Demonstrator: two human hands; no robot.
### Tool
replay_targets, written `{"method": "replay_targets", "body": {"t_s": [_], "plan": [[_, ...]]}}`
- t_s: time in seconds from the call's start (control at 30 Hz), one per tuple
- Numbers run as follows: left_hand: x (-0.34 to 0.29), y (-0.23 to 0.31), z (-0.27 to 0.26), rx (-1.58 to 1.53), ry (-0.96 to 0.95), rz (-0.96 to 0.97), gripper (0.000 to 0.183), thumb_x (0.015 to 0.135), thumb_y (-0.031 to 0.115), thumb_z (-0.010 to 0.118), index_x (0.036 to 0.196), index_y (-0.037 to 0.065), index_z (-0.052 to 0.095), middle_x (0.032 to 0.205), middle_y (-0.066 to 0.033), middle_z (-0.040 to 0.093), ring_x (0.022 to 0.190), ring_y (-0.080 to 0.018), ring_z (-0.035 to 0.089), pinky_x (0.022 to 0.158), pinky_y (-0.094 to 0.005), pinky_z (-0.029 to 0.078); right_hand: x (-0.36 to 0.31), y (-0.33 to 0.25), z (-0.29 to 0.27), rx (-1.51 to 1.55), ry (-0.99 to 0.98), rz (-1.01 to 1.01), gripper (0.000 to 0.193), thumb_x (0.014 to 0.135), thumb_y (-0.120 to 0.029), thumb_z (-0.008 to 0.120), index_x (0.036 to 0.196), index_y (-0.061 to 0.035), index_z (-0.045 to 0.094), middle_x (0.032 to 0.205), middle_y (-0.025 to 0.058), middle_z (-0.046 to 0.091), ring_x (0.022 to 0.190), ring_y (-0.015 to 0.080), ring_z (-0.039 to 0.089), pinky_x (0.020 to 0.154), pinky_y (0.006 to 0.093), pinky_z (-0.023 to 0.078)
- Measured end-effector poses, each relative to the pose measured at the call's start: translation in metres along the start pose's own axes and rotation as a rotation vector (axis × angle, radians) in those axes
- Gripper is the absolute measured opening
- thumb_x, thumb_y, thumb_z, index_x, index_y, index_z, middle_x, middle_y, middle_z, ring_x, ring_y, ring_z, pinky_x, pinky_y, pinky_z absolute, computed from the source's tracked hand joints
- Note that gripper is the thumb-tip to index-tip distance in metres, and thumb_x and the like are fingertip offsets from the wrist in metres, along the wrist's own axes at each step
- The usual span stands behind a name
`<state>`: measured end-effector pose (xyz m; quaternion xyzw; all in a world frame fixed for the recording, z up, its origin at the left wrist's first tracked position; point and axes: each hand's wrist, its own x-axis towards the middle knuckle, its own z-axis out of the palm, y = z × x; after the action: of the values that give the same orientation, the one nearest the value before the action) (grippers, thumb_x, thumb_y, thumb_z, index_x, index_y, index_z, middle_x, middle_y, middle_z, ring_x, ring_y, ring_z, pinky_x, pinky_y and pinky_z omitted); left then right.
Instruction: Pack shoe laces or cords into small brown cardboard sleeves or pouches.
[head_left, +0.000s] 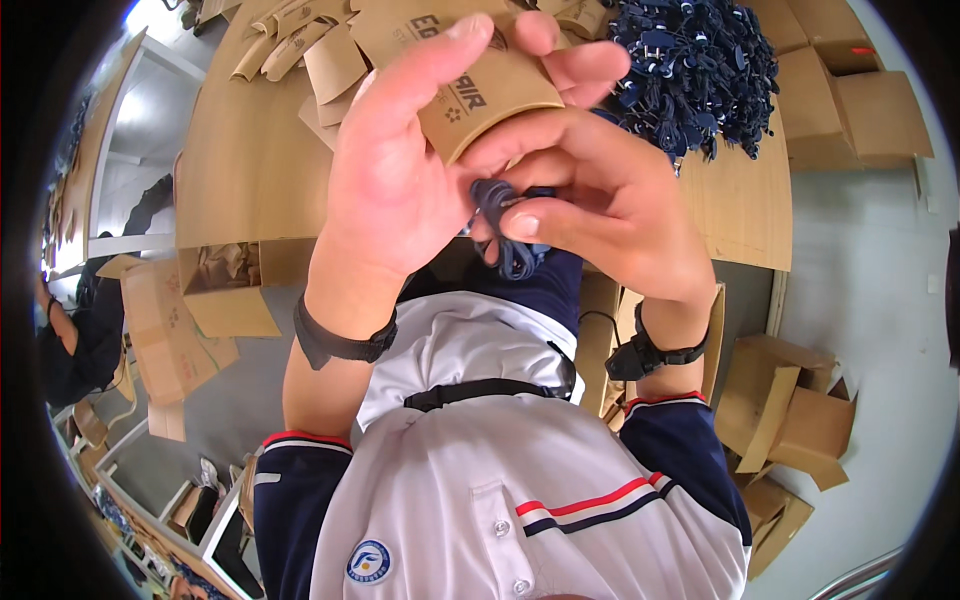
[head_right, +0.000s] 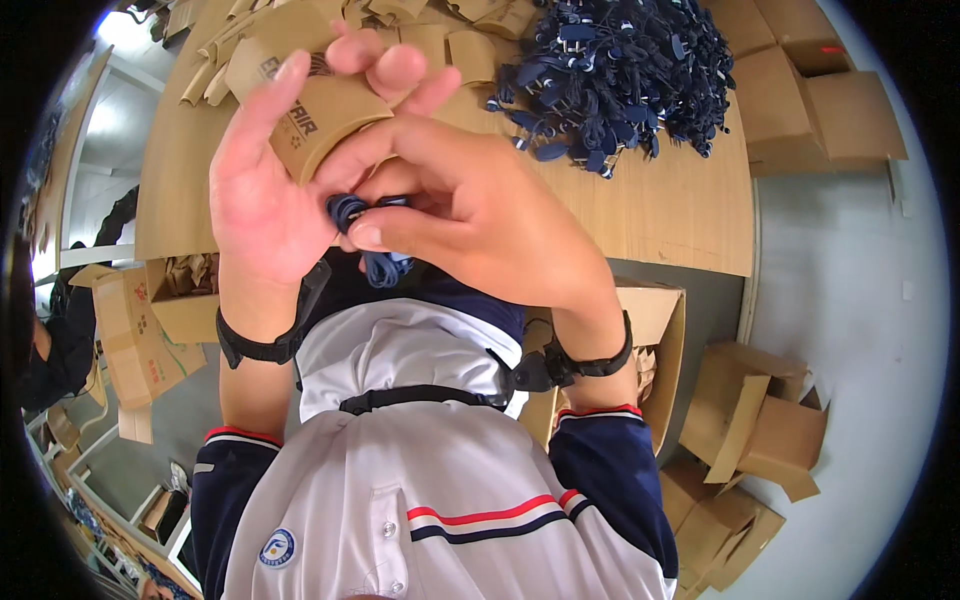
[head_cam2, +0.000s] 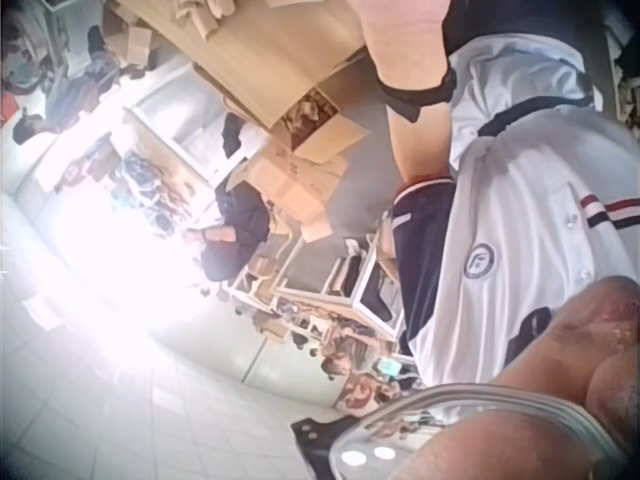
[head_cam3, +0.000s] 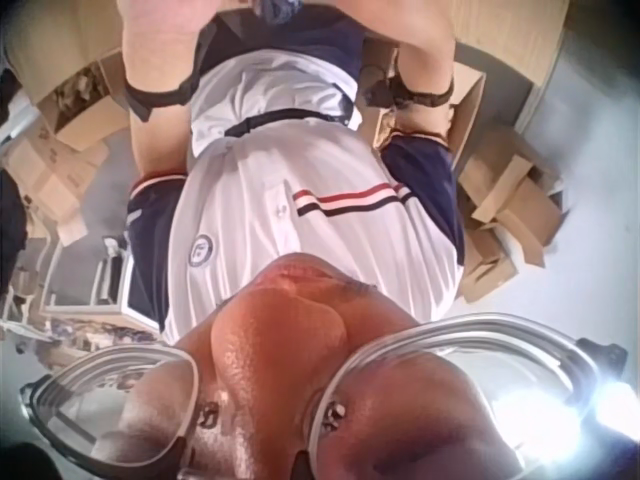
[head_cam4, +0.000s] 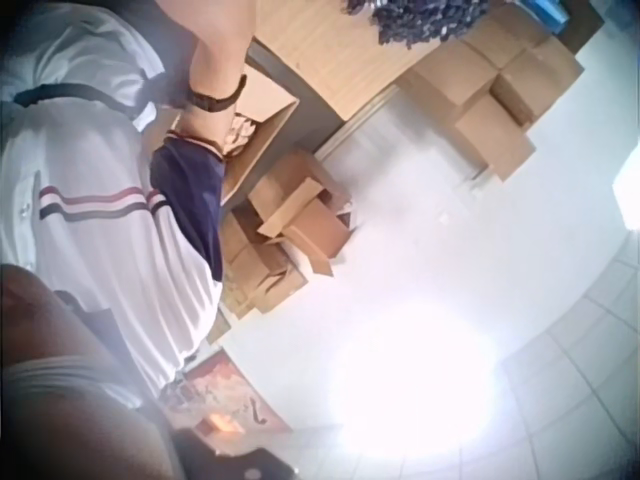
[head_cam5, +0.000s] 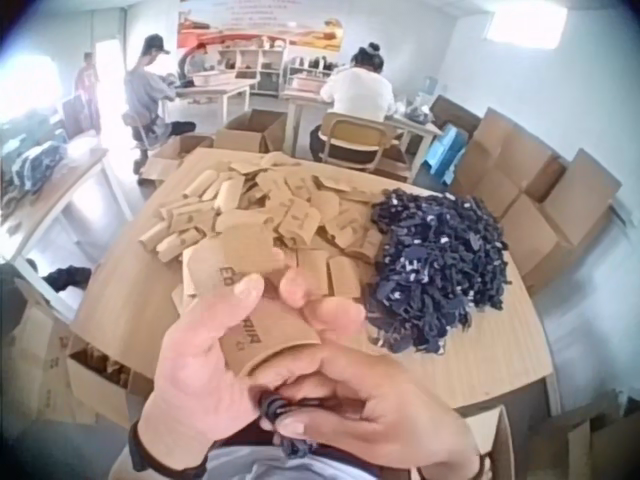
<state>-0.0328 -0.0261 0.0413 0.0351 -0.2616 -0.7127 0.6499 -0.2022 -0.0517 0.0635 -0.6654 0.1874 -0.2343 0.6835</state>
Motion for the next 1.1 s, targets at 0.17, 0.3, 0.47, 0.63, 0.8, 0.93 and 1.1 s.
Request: {"method": "replay_targets", "body": {"t_s": [0.17,0.3,0.47,0.63,0.8,0.93,1.1], "plan": [[-0.011,0.009,0.000,0.273,0.091,0.162,0.041,0.102,0.017,0.037,0.139,0.000,0.039,0.136,-0.0155,0.050,0.113,-0.0262,0.057,0.094,-0.0464,0.052,-0.012,-0.026,-0.001,-0.303,0.367,-0.317,0.028,0.091,-0.002,0.058,0.116,0.0093,0.052,0.094,0.0234,0.066,0.076,0.0246,0.068,0.070,0.0328,0.056],[-0.017,0.009,0.003,0.579,0.254,0.199,0.041,0.097,0.012,0.044,0.136,-0.002,0.043,0.124,-0.0176,0.057,0.104,-0.0231,0.059,0.075,-0.0382,0.057,-0.006,-0.058,-0.016,-0.550,0.445,-0.760,0.034,0.097,-0.010,0.051,0.123,0.0129,0.050,0.093,0.0296,0.065,0.071,0.0309,0.068,0.066,0.0379,0.058],[-0.022,-0.010,0.004,0.681,0.280,0.105,0.033,0.087,0.010,0.061,0.117,-0.002,0.060,0.094,-0.0060,0.062,0.082,-0.0111,0.059,0.062,-0.0271,0.053,0.002,-0.082,-0.021,-0.781,0.612,-0.892,0.032,0.097,-0.010,0.052,0.121,0.0119,0.050,0.094,0.0265,0.065,0.074,0.0259,0.068,0.066,0.0348,0.058],[-0.017,-0.034,0.015,0.858,0.333,0.018,0.017,0.085,0.010,0.065,0.101,0.003,0.064,0.085,-0.0002,0.062,0.073,-0.0067,0.058,0.061,-0.0241,0.051,0.000,-0.083,0.003,-0.747,0.688,-0.759,0.027,0.097,-0.010,0.056,0.119,0.0048,0.052,0.098,0.0185,0.066,0.079,0.0158,0.066,0.065,0.0251,0.054],[-0.020,-0.035,0.011,1.003,0.288,0.050,0.018,0.084,0.009,0.066,0.100,0.001,0.061,0.084,-0.0017,0.064,0.074,-0.0075,0.056,0.069,-0.0247,0.048,-0.004,-0.085,0.016,-0.725,0.681,-0.633,0.024,0.096,-0.011,0.059,0.117,-0.0009,0.054,0.100,0.0120,0.066,0.082,0.0077,0.064,0.064,0.0174,0.051],[-0.027,-0.028,0.021,1.188,0.242,0.129,0.020,0.084,0.009,0.067,0.100,0.001,0.061,0.084,-0.0021,0.064,0.076,-0.0062,0.053,0.072,-0.0247,0.046,0.003,-0.068,-0.001,-0.542,0.378,-0.716,0.027,0.096,-0.007,0.055,0.116,0.0100,0.052,0.096,0.0231,0.066,0.077,0.0215,0.068,0.066,0.0299,0.056],[-0.029,-0.025,0.022,0.874,0.213,0.059,0.025,0.085,0.006,0.068,0.109,0.000,0.062,0.092,-0.0015,0.065,0.087,-0.0062,0.056,0.078,-0.0238,0.048,0.020,-0.044,-0.014,-0.581,0.146,-0.818,0.020,0.090,0.005,0.058,0.107,0.0135,0.056,0.094,0.0263,0.068,0.077,0.0251,0.069,0.065,0.0292,0.058]]}}
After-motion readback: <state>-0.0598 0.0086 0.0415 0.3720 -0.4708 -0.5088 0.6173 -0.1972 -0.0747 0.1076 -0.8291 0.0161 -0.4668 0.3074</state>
